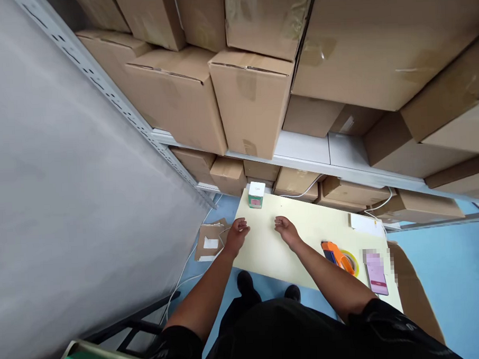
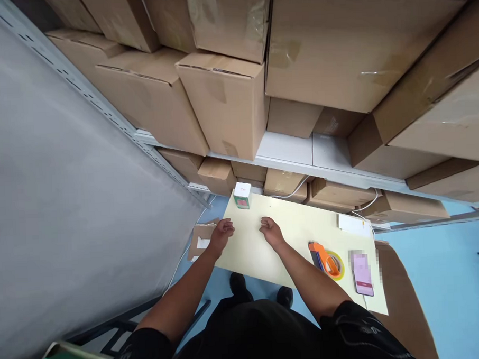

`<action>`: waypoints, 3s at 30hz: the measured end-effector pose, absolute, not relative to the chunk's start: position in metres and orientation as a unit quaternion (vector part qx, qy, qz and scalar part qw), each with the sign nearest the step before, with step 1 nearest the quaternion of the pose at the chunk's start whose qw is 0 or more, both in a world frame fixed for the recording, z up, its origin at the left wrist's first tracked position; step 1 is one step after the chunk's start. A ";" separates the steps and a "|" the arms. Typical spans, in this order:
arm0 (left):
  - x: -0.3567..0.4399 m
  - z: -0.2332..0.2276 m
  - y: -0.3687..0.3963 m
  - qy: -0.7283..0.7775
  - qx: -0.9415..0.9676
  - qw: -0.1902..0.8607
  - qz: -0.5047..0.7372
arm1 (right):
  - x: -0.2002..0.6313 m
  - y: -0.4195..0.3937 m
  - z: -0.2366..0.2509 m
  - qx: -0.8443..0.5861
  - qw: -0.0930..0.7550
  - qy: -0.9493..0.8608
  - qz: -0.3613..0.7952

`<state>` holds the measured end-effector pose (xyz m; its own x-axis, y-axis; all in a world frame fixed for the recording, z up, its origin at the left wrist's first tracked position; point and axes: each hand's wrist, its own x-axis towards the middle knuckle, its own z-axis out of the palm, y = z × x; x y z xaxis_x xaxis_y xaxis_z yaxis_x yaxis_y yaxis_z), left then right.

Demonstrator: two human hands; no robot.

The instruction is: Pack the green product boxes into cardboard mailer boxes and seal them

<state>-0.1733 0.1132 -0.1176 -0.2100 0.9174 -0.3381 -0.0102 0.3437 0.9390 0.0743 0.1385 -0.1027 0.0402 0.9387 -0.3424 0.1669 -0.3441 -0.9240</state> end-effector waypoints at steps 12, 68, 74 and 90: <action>-0.183 -0.069 0.072 0.606 0.370 0.559 0.428 | 0.073 0.097 -0.061 -0.651 0.394 -0.402 0.509; -0.211 0.015 -0.581 0.663 -0.158 0.049 0.730 | -0.222 -0.332 0.035 -0.123 -0.060 -0.690 0.711; -0.215 0.014 -0.639 0.637 -0.214 -0.021 0.740 | -0.253 -0.403 0.052 -0.048 -0.137 -0.672 0.726; -0.251 0.046 -0.744 0.582 -0.374 -0.218 0.688 | -0.397 -0.537 0.114 0.207 -0.209 -0.680 0.672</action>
